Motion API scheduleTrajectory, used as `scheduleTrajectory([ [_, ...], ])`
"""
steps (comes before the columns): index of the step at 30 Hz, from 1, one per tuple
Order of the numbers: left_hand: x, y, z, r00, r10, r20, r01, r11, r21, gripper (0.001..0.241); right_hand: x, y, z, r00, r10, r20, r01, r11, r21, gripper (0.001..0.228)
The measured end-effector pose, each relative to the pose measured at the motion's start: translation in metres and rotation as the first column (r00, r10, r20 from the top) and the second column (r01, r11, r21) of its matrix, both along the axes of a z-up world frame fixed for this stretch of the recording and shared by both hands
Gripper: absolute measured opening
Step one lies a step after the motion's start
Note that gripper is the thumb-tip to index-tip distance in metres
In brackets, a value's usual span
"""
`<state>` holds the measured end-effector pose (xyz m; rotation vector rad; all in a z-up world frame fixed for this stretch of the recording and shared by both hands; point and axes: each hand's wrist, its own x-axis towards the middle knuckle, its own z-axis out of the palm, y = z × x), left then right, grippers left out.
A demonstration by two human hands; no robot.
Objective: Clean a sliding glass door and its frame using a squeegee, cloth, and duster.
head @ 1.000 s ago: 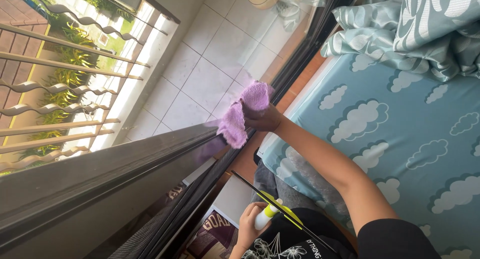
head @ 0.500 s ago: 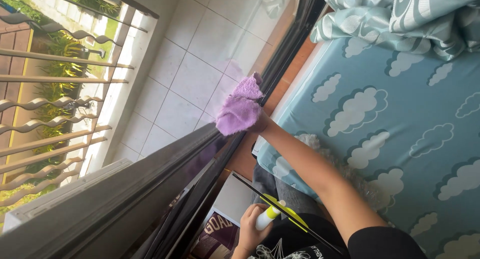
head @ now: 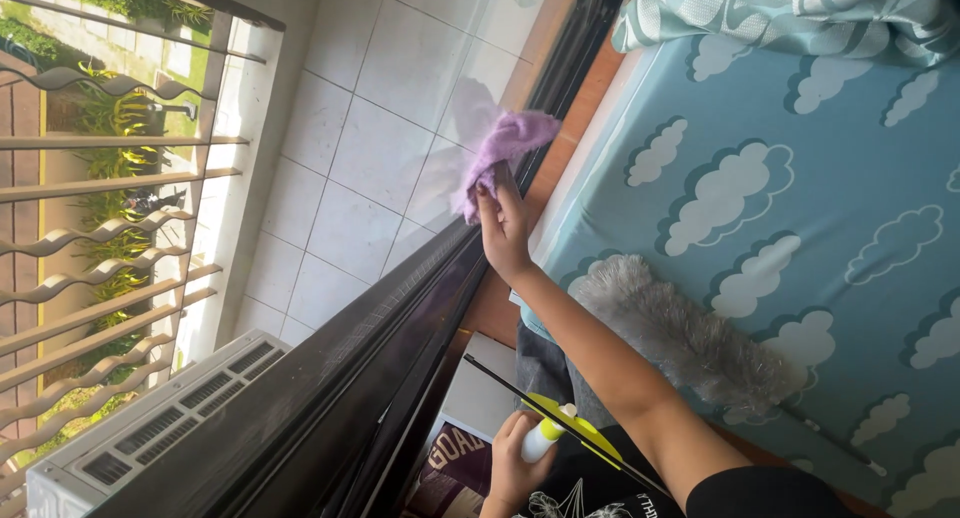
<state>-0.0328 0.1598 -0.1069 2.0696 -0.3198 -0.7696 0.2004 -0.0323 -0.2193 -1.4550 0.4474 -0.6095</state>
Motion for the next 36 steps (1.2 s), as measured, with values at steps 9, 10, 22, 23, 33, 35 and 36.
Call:
scheduleTrajectory([
  [9, 0.009, 0.01, -0.005, 0.999, 0.035, 0.004, -0.035, 0.999, 0.019, 0.027, 0.033, -0.006, 0.032, 0.982, -0.073, 0.175, 0.112, 0.968, -0.223, 0.029],
  [10, 0.009, 0.012, -0.006, 0.999, 0.05, -0.006, -0.05, 0.997, 0.052, 0.026, 0.039, -0.001, 0.0, 0.987, -0.138, 0.082, 0.15, 0.975, -0.165, 0.04],
  [22, -0.002, 0.034, -0.031, 1.0, -0.026, -0.014, 0.028, 0.989, 0.146, 0.03, 0.05, 0.006, -0.11, 0.922, 0.007, -0.386, 0.321, 0.541, 0.777, 0.053],
  [23, -0.004, 0.038, -0.033, 0.999, -0.032, -0.011, 0.034, 0.989, 0.141, 0.03, 0.046, 0.008, -0.086, 0.923, -0.001, -0.384, 0.323, 0.543, 0.775, 0.053],
  [33, -0.017, 0.076, -0.054, 0.996, -0.052, 0.07, 0.046, 0.996, 0.081, 0.047, -0.01, 0.025, 0.236, 0.986, 0.129, 0.103, -0.161, 0.885, 0.437, 0.049],
  [35, -0.016, 0.075, -0.055, 0.993, -0.05, 0.107, 0.042, 0.996, 0.082, 0.045, -0.013, 0.023, 0.291, 0.964, 0.182, 0.195, -0.246, 0.89, 0.384, 0.056],
  [36, -0.014, 0.075, -0.058, 0.989, -0.064, 0.137, 0.05, 0.994, 0.099, 0.045, -0.01, 0.017, 0.315, 0.961, 0.119, 0.248, -0.144, 0.986, 0.087, 0.055],
])
